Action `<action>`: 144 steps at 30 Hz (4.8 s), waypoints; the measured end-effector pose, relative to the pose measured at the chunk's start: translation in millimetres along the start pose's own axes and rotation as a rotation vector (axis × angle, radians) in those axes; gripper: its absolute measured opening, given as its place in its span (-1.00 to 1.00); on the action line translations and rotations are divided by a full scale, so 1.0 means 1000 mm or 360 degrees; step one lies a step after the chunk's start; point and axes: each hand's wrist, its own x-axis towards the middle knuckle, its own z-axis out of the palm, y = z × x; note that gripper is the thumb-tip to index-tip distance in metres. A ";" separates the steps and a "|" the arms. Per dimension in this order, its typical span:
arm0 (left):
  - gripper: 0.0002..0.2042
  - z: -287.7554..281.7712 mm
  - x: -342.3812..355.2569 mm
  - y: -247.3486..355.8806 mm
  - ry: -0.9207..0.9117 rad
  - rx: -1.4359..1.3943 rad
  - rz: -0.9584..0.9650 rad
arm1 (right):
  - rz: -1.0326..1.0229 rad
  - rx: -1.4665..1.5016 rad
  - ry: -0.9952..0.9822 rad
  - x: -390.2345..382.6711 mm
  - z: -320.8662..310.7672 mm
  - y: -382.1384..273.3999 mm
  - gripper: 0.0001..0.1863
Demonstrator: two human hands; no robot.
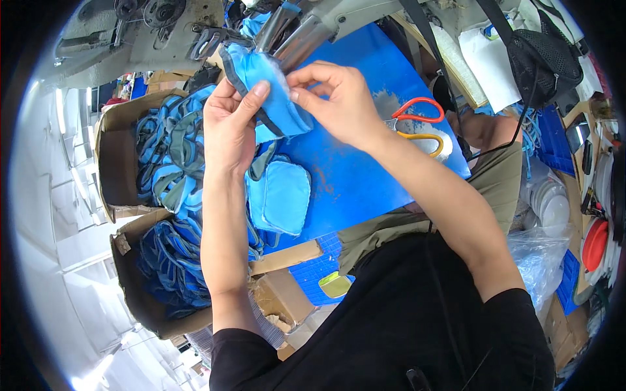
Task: The person operates a sewing machine to stitch blue fabric pouches. They guide the pouches under the needle, feed the fabric through the machine, and trim excess thread with scissors. The person repeats this process for multiple pouches, inspecting the seams and adjusting the fabric as needed.
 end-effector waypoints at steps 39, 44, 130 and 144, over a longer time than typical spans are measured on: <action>-0.65 0.029 0.014 0.001 0.0369 0.0110 0.0220 | 0.0384 0.0047 -0.0113 0.008 0.005 -0.038 -0.81; -0.71 0.026 0.017 -0.005 0.0423 0.0102 0.0297 | 0.0347 0.0100 -0.0121 0.007 0.005 -0.030 -0.78; -0.75 0.025 0.022 0.005 0.0469 -0.0748 0.0061 | 0.0773 0.0289 -0.0065 0.022 0.006 -0.079 -0.74; -0.82 0.029 -0.011 -0.023 0.0299 -0.0672 0.0056 | -0.0902 -0.1737 0.0542 0.224 -0.223 -0.366 -0.44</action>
